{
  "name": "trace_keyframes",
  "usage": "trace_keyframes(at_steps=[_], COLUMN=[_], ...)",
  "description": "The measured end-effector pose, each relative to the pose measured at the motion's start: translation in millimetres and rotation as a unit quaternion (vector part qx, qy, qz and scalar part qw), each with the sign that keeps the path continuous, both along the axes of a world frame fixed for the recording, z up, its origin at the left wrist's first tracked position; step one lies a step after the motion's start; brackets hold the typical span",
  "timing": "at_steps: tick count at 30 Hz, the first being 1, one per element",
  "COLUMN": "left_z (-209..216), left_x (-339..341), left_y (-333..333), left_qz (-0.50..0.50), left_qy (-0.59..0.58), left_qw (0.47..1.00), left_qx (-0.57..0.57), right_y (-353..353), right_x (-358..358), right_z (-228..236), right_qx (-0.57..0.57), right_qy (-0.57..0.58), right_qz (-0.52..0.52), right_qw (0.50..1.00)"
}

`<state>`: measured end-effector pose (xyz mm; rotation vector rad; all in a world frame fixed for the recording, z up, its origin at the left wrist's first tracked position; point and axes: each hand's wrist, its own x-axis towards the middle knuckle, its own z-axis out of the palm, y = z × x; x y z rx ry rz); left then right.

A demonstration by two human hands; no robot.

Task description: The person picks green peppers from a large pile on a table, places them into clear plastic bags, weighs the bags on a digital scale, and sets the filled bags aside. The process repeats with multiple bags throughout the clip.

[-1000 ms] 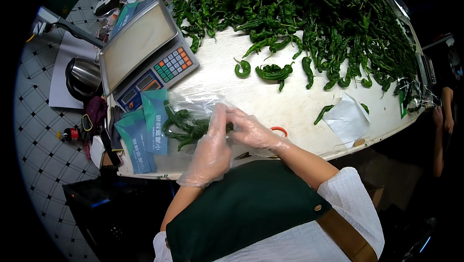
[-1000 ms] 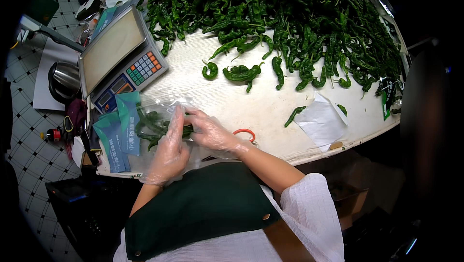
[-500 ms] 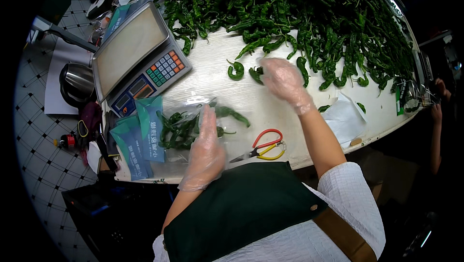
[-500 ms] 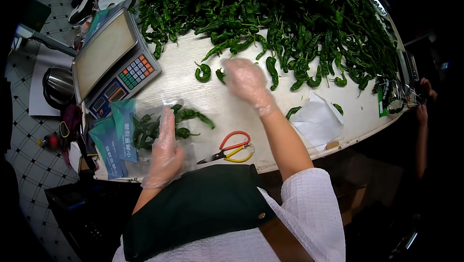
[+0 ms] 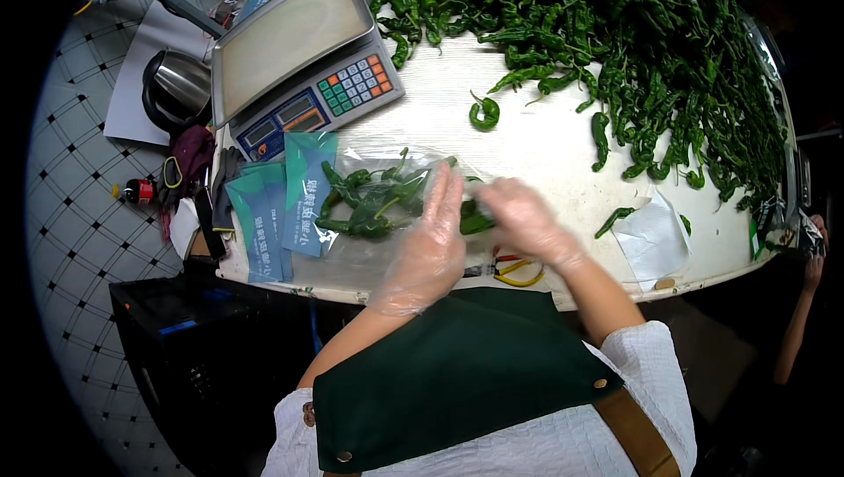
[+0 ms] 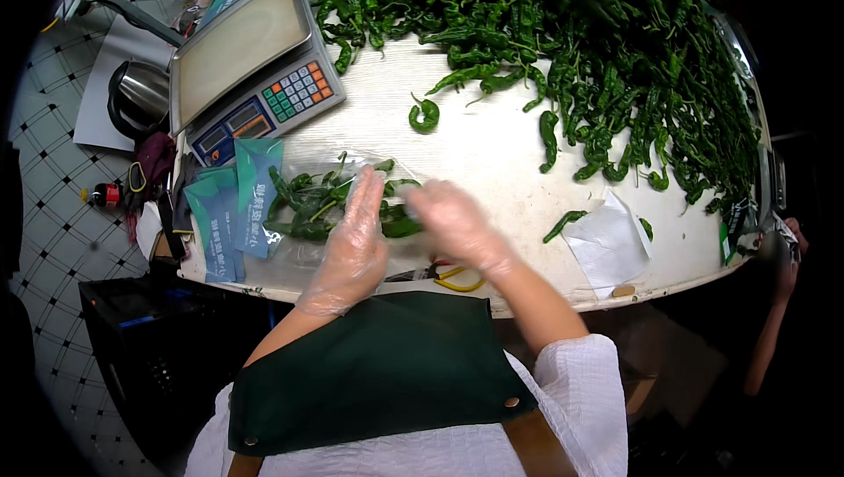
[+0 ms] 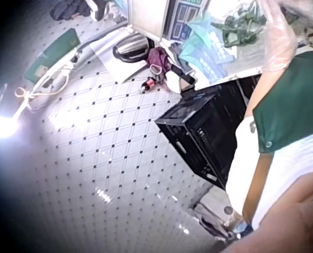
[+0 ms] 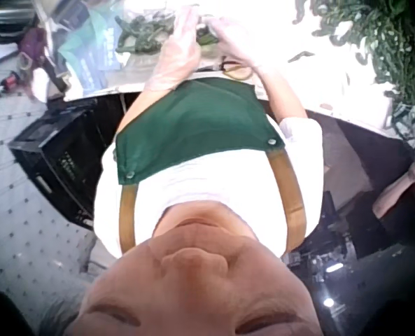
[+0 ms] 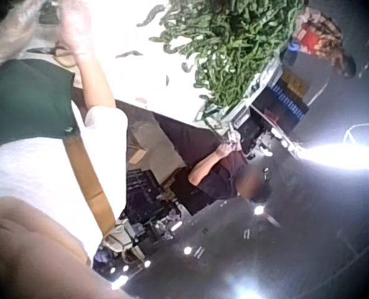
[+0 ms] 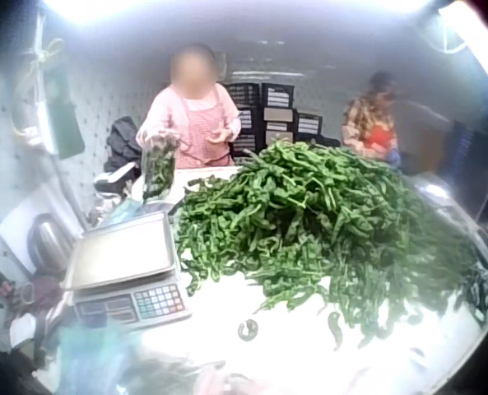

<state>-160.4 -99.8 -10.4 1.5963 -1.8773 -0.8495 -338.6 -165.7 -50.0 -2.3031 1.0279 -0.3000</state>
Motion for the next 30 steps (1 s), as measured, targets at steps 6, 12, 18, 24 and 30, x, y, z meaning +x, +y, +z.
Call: trace_keyframes(at_steps=[6, 12, 18, 24, 30], left_z=[8, 17, 5, 19, 13], left_x=[4, 2, -2, -2, 2], left_y=[10, 14, 24, 16, 17], left_qz=[-0.017, -0.093, -0.078, -0.050, -0.007], left_qy=[-0.022, -0.183, -0.299, -0.290, -0.162], left_qw=[0.999, 0.978, 0.951, 0.955, 0.985], left_qx=[-0.034, -0.041, 0.007, 0.047, 0.052], right_y=[6, -61, -85, -2, 12], right_x=[36, 9, 23, -43, 17], right_z=[-5, -23, -42, 11, 20], right_qx=[0.113, -0.093, -0.082, 0.117, 0.289], right_qy=[-0.179, -0.024, -0.041, -0.122, -0.190], right_qz=[0.027, -0.232, -0.216, -0.183, -0.030], right_qw=[0.977, 0.968, 0.972, 0.968, 0.938])
